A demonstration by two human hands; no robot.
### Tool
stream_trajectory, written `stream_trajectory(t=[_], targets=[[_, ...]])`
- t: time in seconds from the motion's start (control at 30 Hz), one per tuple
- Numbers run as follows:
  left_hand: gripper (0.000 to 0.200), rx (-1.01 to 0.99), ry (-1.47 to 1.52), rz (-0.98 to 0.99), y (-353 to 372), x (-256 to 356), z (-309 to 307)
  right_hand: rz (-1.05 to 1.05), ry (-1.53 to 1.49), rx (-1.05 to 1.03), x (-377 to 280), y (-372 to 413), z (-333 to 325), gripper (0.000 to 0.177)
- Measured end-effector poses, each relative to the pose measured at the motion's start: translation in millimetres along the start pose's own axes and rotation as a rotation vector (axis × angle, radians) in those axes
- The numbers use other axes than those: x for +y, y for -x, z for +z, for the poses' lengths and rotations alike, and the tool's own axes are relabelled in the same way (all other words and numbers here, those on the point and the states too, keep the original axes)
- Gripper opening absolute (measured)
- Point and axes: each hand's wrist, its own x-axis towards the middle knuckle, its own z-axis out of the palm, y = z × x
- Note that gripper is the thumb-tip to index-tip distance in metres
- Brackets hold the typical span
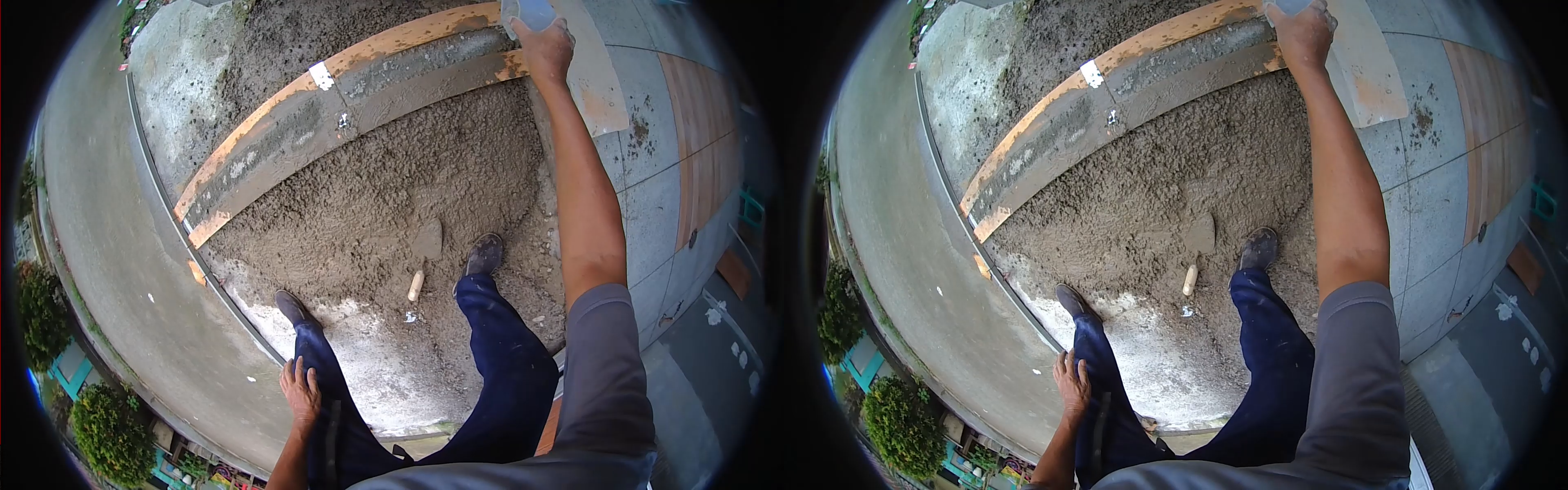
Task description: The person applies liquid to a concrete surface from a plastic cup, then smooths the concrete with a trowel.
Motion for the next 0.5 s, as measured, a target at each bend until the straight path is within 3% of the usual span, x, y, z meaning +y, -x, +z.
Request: stream_trajectory(t=[0.1,0.2,0.3,0.4,0.5], targets=[[0.048,-0.005,0.006,-0.016,0.8,-0.8,-0.9,0.065,-0.058,-0.019,-9.0,1.2,-1.0,0.086],[0.048,0.001,0.008,-0.010,-0.7,-3.1,-1.5,-0.014,0.020,-0.035,-28.1,13.4,4.7,0.083],[0.048,0.007,0.009,-0.006,1.6,-6.1,-1.4,-0.006,-0.124,-0.064,-41.8,18.2,-3.6,0.082],[0.048,0.006,0.021,-0.004,3.0,-5.5,-0.6,-0.093,0.013,-0.071,-66.0,34.3,1.4,0.080],[0.048,0.014,0.026,0.003,3.3,-6.3,3.1,-0.032,-0.115,-0.096,-79.8,42.1,2.2,0.081]])
